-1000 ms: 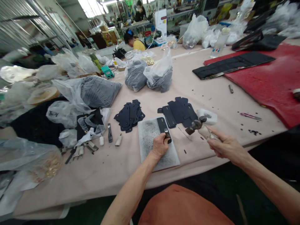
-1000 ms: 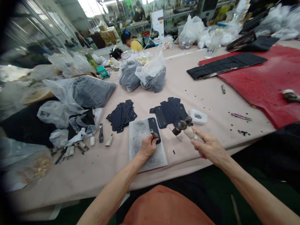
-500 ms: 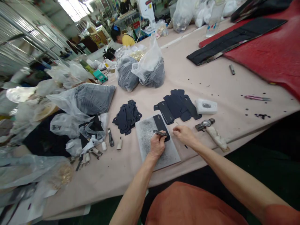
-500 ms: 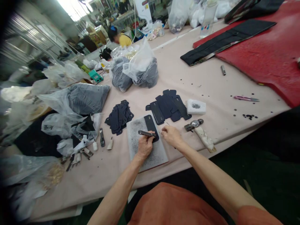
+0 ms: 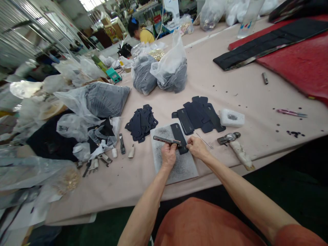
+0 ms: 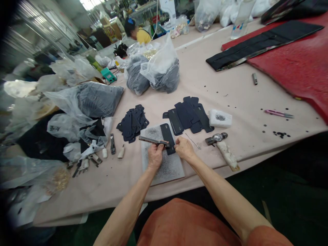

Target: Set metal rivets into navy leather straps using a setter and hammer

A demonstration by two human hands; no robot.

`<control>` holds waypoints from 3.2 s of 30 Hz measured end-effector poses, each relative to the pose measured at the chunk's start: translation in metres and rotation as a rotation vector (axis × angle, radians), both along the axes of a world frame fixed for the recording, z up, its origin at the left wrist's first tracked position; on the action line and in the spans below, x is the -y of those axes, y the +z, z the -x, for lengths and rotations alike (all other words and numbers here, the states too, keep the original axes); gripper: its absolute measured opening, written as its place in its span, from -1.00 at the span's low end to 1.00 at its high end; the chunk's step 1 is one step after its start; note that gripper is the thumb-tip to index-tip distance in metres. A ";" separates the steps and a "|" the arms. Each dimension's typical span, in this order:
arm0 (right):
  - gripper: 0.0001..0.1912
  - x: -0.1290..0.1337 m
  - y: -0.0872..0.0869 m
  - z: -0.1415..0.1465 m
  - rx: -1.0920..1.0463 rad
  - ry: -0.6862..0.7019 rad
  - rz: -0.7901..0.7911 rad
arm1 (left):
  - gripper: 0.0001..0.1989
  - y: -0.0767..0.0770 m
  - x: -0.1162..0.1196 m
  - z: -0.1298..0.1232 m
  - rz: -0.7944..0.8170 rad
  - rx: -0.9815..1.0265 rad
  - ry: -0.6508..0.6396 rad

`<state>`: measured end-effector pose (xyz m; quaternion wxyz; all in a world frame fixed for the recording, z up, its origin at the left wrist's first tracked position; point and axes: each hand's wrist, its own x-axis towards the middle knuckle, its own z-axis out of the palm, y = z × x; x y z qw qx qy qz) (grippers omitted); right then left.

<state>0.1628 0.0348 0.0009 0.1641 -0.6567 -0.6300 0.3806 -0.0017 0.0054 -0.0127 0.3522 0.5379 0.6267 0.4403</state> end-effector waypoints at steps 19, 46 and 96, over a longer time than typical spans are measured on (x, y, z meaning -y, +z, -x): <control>-0.75 0.019 -0.008 0.002 -0.151 -0.068 -0.070 | -0.82 0.012 0.006 -0.002 -0.011 0.032 -0.050; -0.78 0.026 -0.027 -0.004 -0.324 -0.102 -0.133 | -0.83 0.003 0.005 0.007 -0.031 0.067 -0.235; -0.72 0.056 0.014 -0.122 0.175 -0.373 -0.540 | -0.79 -0.005 0.010 -0.007 -0.199 -0.343 -0.211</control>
